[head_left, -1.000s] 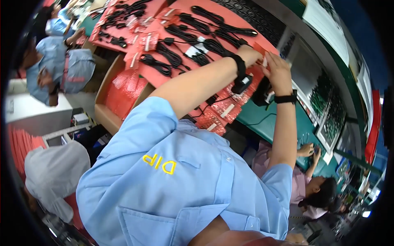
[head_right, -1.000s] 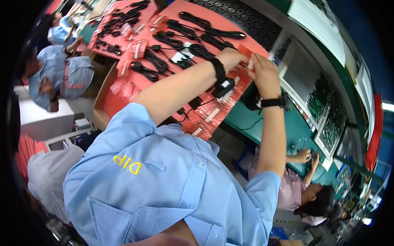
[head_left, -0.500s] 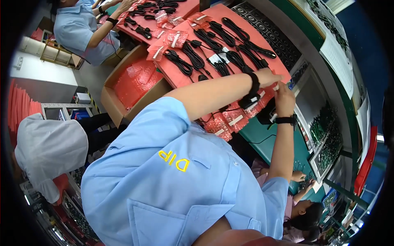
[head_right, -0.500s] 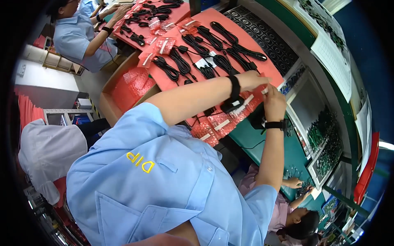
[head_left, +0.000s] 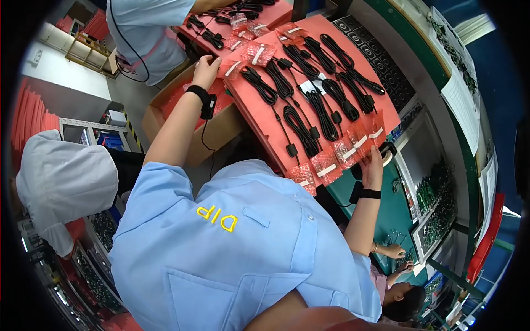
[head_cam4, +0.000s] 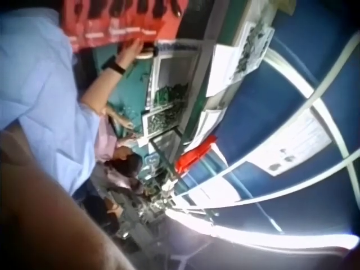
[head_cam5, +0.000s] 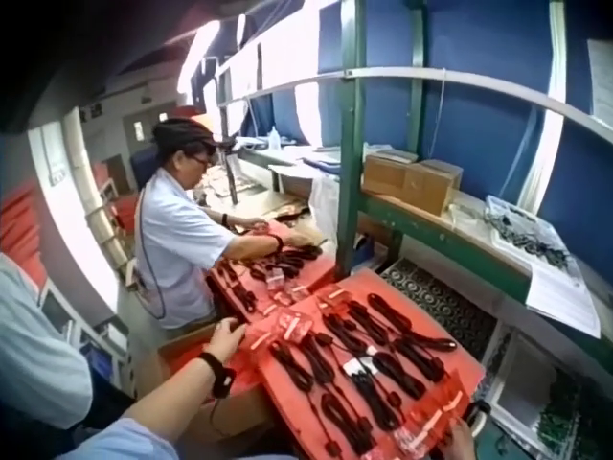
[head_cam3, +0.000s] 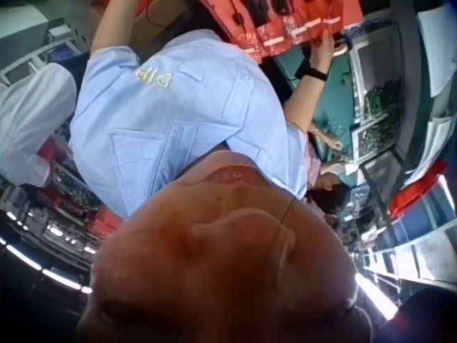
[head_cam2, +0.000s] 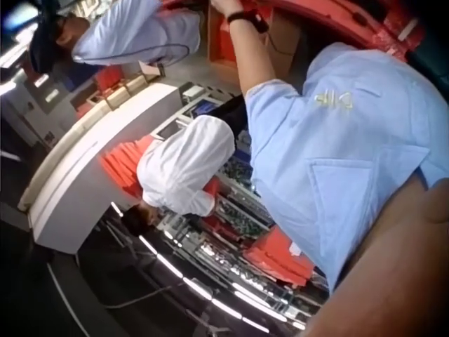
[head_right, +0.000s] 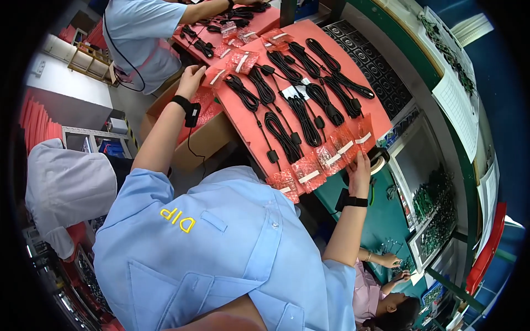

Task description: The person packages circuit boards by placing them into bubble wrap sleeves, sealing each sleeve with tape, and stacking the finished units onto a pink foam board. After filling the board, the person moves it aside and begins the process again with a new board.

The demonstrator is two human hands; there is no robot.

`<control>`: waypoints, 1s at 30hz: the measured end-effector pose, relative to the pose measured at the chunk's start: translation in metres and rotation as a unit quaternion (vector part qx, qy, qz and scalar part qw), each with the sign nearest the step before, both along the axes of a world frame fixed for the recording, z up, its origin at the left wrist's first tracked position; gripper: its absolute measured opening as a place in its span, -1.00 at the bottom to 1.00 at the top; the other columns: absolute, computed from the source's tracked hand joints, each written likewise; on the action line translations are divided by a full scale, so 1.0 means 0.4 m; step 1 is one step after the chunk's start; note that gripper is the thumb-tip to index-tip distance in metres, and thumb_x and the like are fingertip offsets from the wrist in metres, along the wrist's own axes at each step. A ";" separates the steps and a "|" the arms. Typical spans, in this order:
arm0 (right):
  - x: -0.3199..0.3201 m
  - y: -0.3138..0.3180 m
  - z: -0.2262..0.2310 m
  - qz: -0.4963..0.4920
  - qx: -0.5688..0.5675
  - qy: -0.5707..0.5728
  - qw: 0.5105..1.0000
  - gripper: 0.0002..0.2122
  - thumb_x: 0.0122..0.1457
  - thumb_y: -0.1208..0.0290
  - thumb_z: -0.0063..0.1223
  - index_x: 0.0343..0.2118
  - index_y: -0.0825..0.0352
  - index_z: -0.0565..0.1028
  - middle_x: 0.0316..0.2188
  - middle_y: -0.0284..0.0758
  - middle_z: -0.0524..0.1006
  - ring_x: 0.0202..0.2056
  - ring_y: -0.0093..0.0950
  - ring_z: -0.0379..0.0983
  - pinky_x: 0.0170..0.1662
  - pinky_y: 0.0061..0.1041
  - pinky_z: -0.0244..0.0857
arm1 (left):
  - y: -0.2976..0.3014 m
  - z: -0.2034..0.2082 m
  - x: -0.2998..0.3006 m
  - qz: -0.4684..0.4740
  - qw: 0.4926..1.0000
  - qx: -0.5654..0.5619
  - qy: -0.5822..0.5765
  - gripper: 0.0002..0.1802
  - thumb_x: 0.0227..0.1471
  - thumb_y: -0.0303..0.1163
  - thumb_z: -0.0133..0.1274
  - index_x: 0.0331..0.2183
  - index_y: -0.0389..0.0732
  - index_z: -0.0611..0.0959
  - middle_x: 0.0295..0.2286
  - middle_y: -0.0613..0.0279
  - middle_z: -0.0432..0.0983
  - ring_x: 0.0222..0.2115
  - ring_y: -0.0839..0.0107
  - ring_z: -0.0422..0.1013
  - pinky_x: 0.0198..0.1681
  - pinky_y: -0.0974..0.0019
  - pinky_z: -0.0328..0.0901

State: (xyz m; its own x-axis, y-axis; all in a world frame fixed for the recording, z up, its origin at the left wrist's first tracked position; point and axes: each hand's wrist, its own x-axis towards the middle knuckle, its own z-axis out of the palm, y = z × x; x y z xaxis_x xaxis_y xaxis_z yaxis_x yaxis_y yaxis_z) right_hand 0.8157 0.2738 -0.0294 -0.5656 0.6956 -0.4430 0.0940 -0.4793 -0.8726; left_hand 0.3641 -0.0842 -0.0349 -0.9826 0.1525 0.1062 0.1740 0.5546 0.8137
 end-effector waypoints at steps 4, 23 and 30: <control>-0.024 -0.085 0.054 -0.015 -0.089 0.072 0.993 -0.63 0.22 0.24 -0.07 0.04 0.29 0.30 -0.10 -0.31 0.45 -0.09 -0.44 0.41 -0.05 -0.37 0.32 | 0.057 -0.003 -0.135 -0.123 0.977 0.008 -0.174 -0.27 -0.02 -0.01 0.05 0.02 -0.40 0.36 -0.03 -0.18 0.33 -0.05 0.08 0.33 0.03 0.24 0.19; -0.131 -0.155 0.132 -0.155 0.116 0.016 0.981 -0.58 0.11 0.42 0.10 0.04 0.34 0.30 -0.16 -0.31 0.47 -0.18 -0.51 0.44 -0.14 -0.48 0.36 | 0.138 0.147 -0.218 -0.468 0.843 0.017 -0.266 -0.50 -0.01 -0.26 0.18 -0.13 -0.38 0.42 -0.28 0.20 0.46 -0.27 0.53 0.40 -0.21 0.44 0.32; -0.108 -0.107 0.165 -0.110 0.170 -0.004 0.979 -0.56 0.12 0.42 0.10 0.06 0.38 0.30 -0.11 -0.31 0.45 -0.18 -0.54 0.43 -0.12 -0.52 0.32 | 0.066 0.214 -0.161 -0.426 0.861 0.081 -0.266 -0.55 -0.02 -0.27 0.19 -0.19 -0.36 0.42 -0.34 0.25 0.45 -0.33 0.55 0.39 -0.25 0.46 0.33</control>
State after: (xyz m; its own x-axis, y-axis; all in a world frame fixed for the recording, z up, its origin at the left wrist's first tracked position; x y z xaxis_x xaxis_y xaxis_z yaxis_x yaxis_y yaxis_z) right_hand 0.7726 0.2310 0.0365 -0.3829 0.9083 -0.1686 0.0294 -0.1704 -0.9849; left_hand 0.2998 -0.0577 0.0508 -0.4376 0.8675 -0.2366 0.0403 0.2818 0.9586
